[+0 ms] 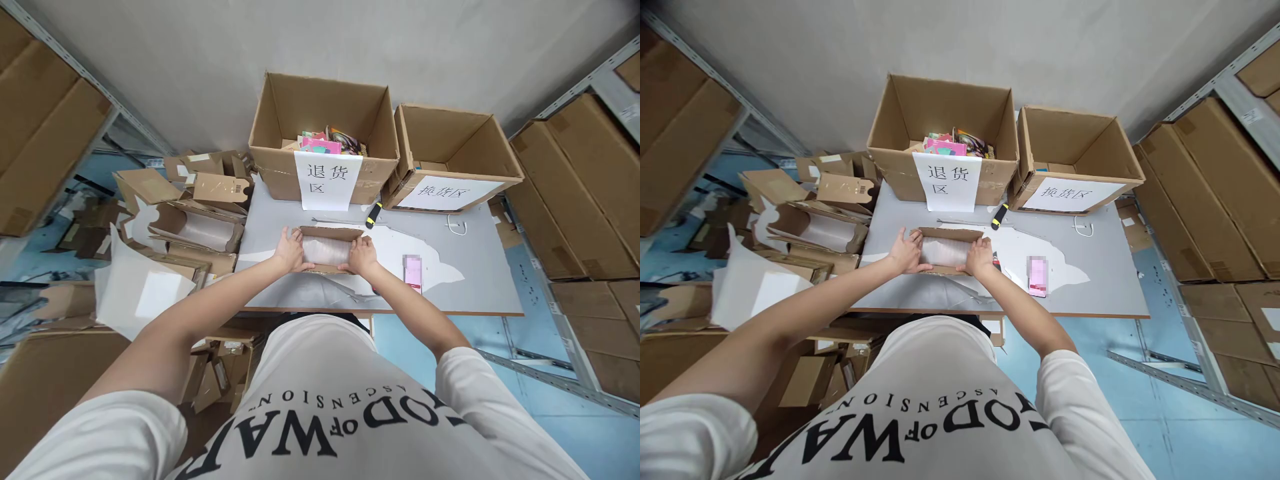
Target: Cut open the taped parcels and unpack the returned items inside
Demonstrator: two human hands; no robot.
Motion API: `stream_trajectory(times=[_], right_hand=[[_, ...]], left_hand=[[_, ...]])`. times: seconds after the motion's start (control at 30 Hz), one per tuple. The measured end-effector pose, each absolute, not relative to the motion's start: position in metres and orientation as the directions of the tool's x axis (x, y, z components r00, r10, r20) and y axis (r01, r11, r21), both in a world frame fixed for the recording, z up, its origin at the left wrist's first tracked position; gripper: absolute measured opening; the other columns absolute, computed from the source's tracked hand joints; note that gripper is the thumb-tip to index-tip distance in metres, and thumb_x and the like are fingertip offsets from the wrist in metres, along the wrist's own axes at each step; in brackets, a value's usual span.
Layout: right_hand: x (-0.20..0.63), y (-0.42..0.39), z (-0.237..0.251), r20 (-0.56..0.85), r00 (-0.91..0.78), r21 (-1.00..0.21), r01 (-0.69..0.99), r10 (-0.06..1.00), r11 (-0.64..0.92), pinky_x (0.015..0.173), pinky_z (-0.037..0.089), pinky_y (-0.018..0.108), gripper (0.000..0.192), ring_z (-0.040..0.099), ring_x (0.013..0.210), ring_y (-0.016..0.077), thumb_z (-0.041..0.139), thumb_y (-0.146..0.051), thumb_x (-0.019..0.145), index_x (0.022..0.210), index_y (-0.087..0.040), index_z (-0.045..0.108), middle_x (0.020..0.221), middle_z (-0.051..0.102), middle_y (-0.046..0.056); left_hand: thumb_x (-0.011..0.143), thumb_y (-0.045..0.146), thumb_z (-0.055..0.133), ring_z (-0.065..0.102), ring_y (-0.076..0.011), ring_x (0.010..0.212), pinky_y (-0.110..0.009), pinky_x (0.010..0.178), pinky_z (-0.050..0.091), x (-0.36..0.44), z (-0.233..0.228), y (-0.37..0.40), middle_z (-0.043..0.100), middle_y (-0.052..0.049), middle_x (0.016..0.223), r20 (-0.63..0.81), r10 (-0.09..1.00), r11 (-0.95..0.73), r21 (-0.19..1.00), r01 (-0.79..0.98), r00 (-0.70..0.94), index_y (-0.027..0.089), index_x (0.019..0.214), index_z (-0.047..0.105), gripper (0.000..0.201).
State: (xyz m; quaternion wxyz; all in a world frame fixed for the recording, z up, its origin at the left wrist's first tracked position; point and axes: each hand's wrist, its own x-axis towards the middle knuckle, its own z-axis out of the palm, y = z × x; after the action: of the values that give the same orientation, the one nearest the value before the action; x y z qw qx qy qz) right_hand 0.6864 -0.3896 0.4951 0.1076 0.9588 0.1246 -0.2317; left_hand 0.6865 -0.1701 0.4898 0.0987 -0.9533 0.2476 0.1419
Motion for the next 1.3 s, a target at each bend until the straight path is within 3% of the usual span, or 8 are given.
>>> stream_trajectory(times=[0.17, 0.57, 0.7, 0.83, 1.0, 1.07, 1.2, 1.3], right_hand=[[0.663, -0.421, 0.464, -0.419, 0.889, -0.041, 0.181, 0.182, -0.983, 0.113, 0.008, 0.052, 0.122, -0.002, 0.145, 0.0348, 0.048, -0.08, 0.069, 0.15, -0.003, 0.002, 0.157, -0.007, 0.022], [0.659, -0.444, 0.408, -0.21, 0.94, -0.43, 0.158, 0.268, -0.889, 0.113, 0.011, 0.052, 0.133, -0.01, 0.145, 0.0298, 0.064, -0.07, 0.065, 0.146, -0.008, -0.022, 0.157, -0.009, 0.022], [0.66, -0.446, 0.427, -0.263, 0.929, -0.299, 0.18, 0.262, -0.937, 0.11, 0.007, 0.062, 0.114, -0.006, 0.145, 0.0322, 0.052, -0.068, 0.076, 0.149, -0.012, -0.014, 0.158, -0.003, 0.02], [0.664, -0.435, 0.461, -0.138, 0.952, -0.088, 0.264, 0.274, -0.96, 0.107, -0.001, 0.068, 0.071, 0.003, 0.144, 0.0377, 0.043, -0.046, 0.091, 0.147, -0.008, 0.024, 0.156, 0.014, 0.021], [0.681, -0.393, 0.477, -0.244, 0.855, -0.162, 0.429, 0.457, -0.889, 0.105, 0.032, 0.046, 0.036, 0.048, 0.122, 0.0327, 0.048, -0.025, 0.089, 0.121, -0.012, 0.058, 0.129, 0.055, 0.022], [0.691, -0.376, 0.469, -0.374, 0.836, -0.208, 0.347, 0.402, -0.915, 0.099, 0.039, 0.041, 0.037, 0.051, 0.119, 0.0311, 0.051, -0.033, 0.089, 0.119, -0.013, 0.059, 0.128, 0.055, 0.02], [0.712, -0.361, 0.441, -0.642, 0.763, -0.155, -0.031, 0.077, -0.987, 0.105, 0.035, 0.041, 0.068, 0.032, 0.137, 0.0326, 0.054, -0.047, 0.086, 0.14, -0.009, 0.039, 0.153, 0.023, 0.021], [0.721, -0.361, 0.423, -0.745, 0.664, -0.072, -0.187, -0.073, -0.98, 0.099, 0.042, 0.043, 0.086, 0.042, 0.13, 0.0338, 0.061, -0.049, 0.081, 0.147, -0.006, 0.027, 0.15, 0.027, 0.026]], left_hand=[[0.07, 0.078, 0.045, 0.004, -0.0387, 0.144, -0.062, 0.11, 0.002, 0.664, 0.472, -0.148, 0.012, -0.021, 0.156, -0.289, -0.379, -0.917, -0.013, -0.4, 0.879, 0.009, 0.149, 0.022, 0.107], [0.054, 0.078, 0.063, 0.002, -0.0349, 0.145, -0.048, 0.114, 0.02, 0.659, 0.423, -0.148, 0.001, -0.024, 0.156, -0.201, -0.281, -0.942, 0.243, -0.23, 0.938, 0.001, 0.149, -0.004, 0.139], [0.054, 0.077, 0.064, 0.003, -0.0352, 0.145, -0.048, 0.114, 0.02, 0.654, 0.421, -0.149, 0.002, -0.024, 0.156, -0.187, -0.269, -0.94, 0.265, -0.215, 0.945, 0.003, 0.149, -0.001, 0.137], [0.057, 0.077, 0.061, 0.001, -0.0337, 0.146, -0.05, 0.114, 0.019, 0.647, 0.425, -0.153, 0.0, -0.023, 0.156, -0.206, -0.234, -0.955, 0.233, -0.184, 0.95, 0.004, 0.15, -0.002, 0.134], [0.06, 0.077, 0.059, -0.002, -0.0347, 0.145, -0.055, 0.113, 0.017, 0.643, 0.432, -0.159, 0.0, -0.023, 0.157, -0.244, -0.191, -0.973, 0.177, -0.15, 0.951, 0.006, 0.15, -0.001, 0.129], [0.059, 0.077, 0.059, -0.002, -0.0348, 0.145, -0.055, 0.113, 0.017, 0.643, 0.434, -0.161, 0.0, -0.022, 0.157, -0.255, -0.179, -0.975, 0.175, -0.137, 0.95, 0.007, 0.15, 0.0, 0.129], [0.057, 0.078, 0.061, -0.004, -0.0348, 0.145, -0.056, 0.112, 0.017, 0.641, 0.436, -0.164, 0.0, -0.022, 0.157, -0.269, -0.151, -0.976, 0.191, -0.101, 0.951, 0.007, 0.15, 0.0, 0.132], [0.056, 0.077, 0.061, -0.004, -0.0352, 0.145, -0.058, 0.112, 0.017, 0.64, 0.438, -0.165, 0.0, -0.022, 0.157, -0.279, -0.142, -0.978, 0.191, -0.09, 0.95, 0.006, 0.15, 0.001, 0.132]])
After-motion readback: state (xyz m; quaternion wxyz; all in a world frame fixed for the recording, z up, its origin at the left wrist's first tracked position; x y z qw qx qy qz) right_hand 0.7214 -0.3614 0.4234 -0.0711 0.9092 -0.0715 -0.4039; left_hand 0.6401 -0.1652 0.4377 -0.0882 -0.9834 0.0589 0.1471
